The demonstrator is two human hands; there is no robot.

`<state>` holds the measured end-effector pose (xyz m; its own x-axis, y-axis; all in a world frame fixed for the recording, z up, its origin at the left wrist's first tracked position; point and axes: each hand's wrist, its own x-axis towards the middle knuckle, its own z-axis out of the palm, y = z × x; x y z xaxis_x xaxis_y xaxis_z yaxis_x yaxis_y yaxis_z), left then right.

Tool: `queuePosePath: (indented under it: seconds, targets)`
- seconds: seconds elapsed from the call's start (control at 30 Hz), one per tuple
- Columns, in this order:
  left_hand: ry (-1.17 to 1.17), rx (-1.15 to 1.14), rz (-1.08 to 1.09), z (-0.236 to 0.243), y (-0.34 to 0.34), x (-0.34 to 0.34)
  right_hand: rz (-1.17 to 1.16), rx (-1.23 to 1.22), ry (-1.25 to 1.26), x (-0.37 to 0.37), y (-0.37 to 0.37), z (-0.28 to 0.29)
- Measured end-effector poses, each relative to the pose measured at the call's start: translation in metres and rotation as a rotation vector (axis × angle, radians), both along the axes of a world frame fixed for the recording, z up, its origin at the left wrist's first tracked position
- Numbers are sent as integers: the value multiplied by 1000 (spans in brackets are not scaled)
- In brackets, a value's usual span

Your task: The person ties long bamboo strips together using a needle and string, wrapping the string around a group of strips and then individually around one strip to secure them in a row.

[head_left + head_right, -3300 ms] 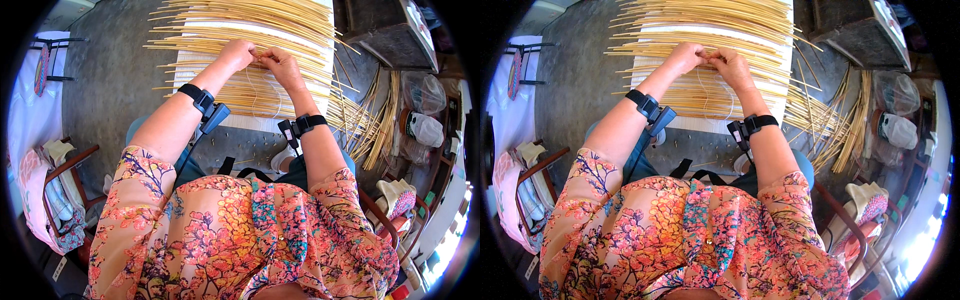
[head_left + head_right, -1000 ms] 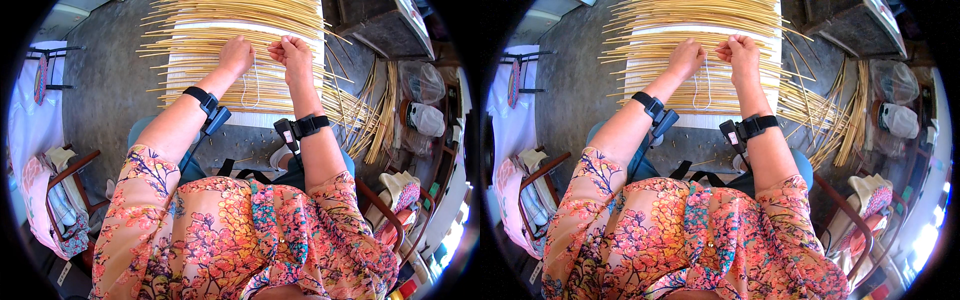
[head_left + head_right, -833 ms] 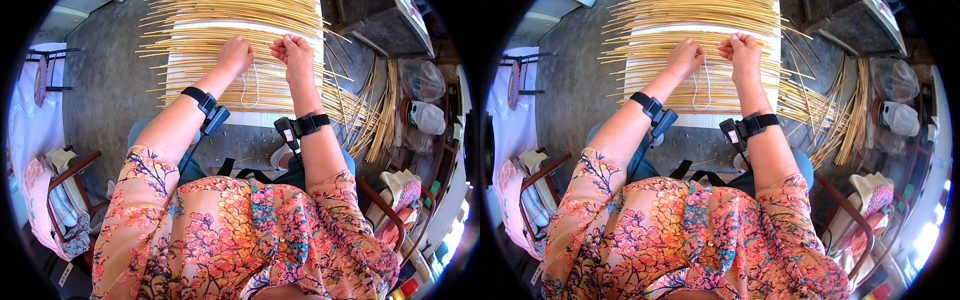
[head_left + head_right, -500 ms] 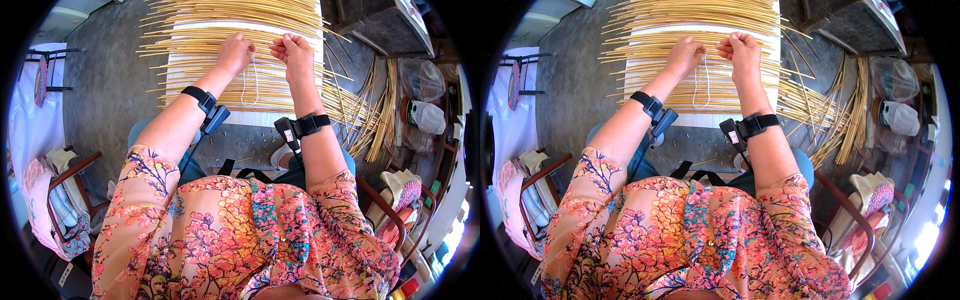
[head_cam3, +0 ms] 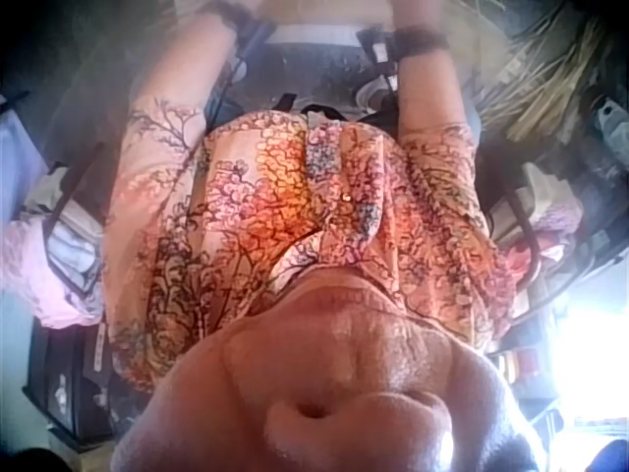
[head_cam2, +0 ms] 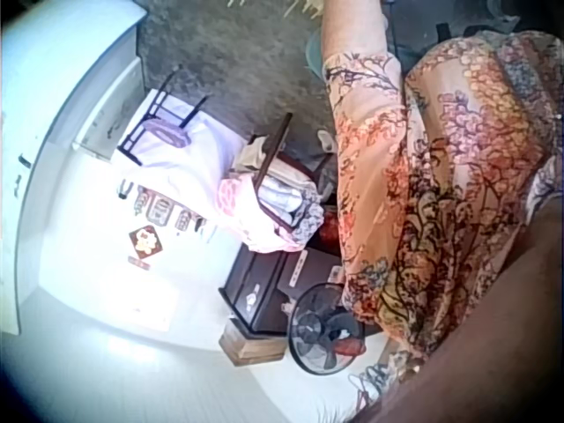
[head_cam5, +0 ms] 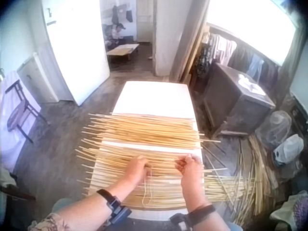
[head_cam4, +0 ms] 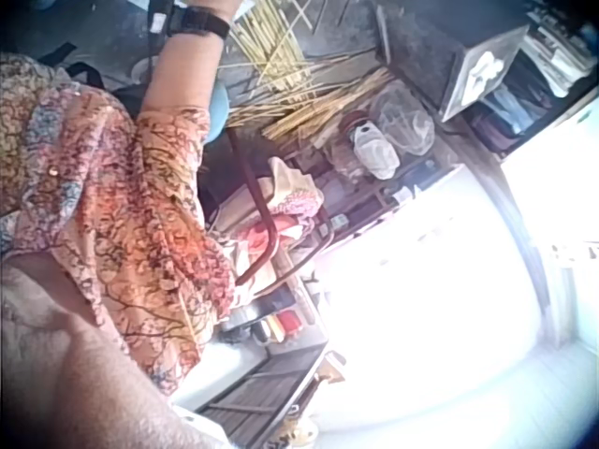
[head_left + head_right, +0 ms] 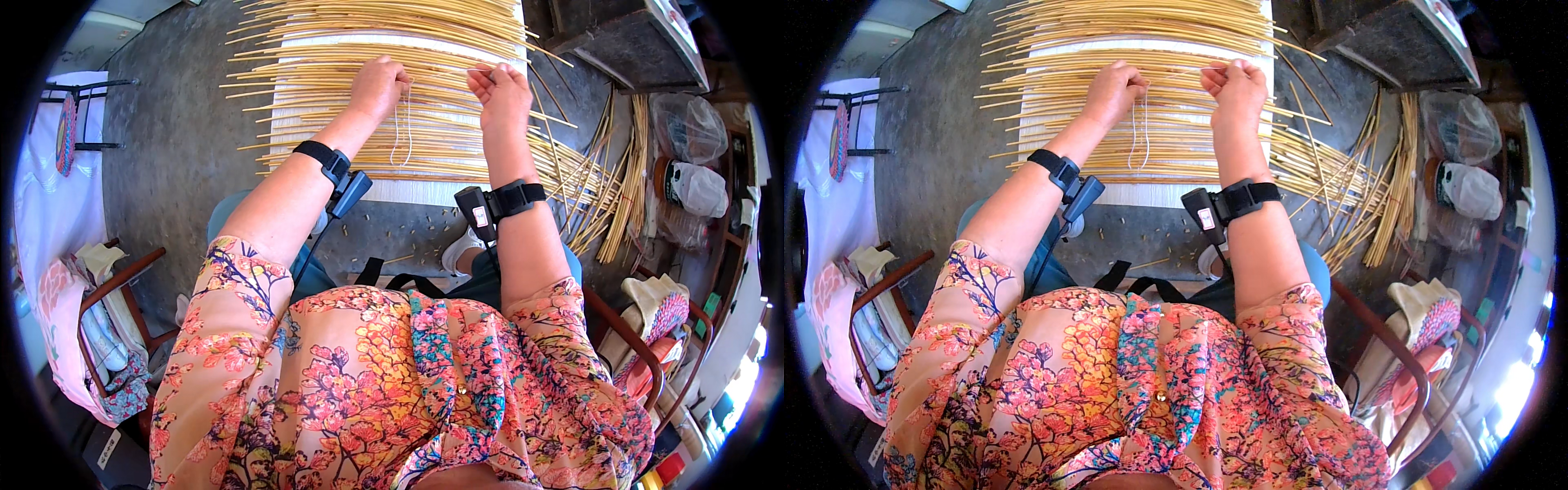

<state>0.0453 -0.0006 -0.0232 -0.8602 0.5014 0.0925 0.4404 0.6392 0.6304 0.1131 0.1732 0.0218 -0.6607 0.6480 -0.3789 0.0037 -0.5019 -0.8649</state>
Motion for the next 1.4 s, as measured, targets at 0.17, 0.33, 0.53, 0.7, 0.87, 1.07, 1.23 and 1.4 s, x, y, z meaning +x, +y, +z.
queuePosePath:
  seconds: [0.17, 0.33, 0.53, 0.7, 0.87, 1.07, 1.23, 1.4]
  targets:
    - [46, 19, -43, -3, -5, -1, -143, -80, 11, 5, 27, -3]
    - [104, -40, -63, 1, -1, 4, -289, -145, 71, 11, 48, 2]
    - [186, -83, -94, 2, -2, 7, -372, -81, 160, 29, 92, 28]
    - [241, -113, -127, -3, -3, 4, -382, -109, 399, 61, 133, 72]
    - [281, -38, -138, -8, -6, 4, -333, -54, 563, 95, 117, 103]
    - [209, 15, -144, 0, -1, 5, -349, 84, 567, 99, 114, 114]
    - [126, 29, -175, -5, -9, 4, -365, 18, 568, 97, 118, 121]
    - [106, 3, -174, -8, -10, -1, -421, -18, 593, 95, 145, 122]
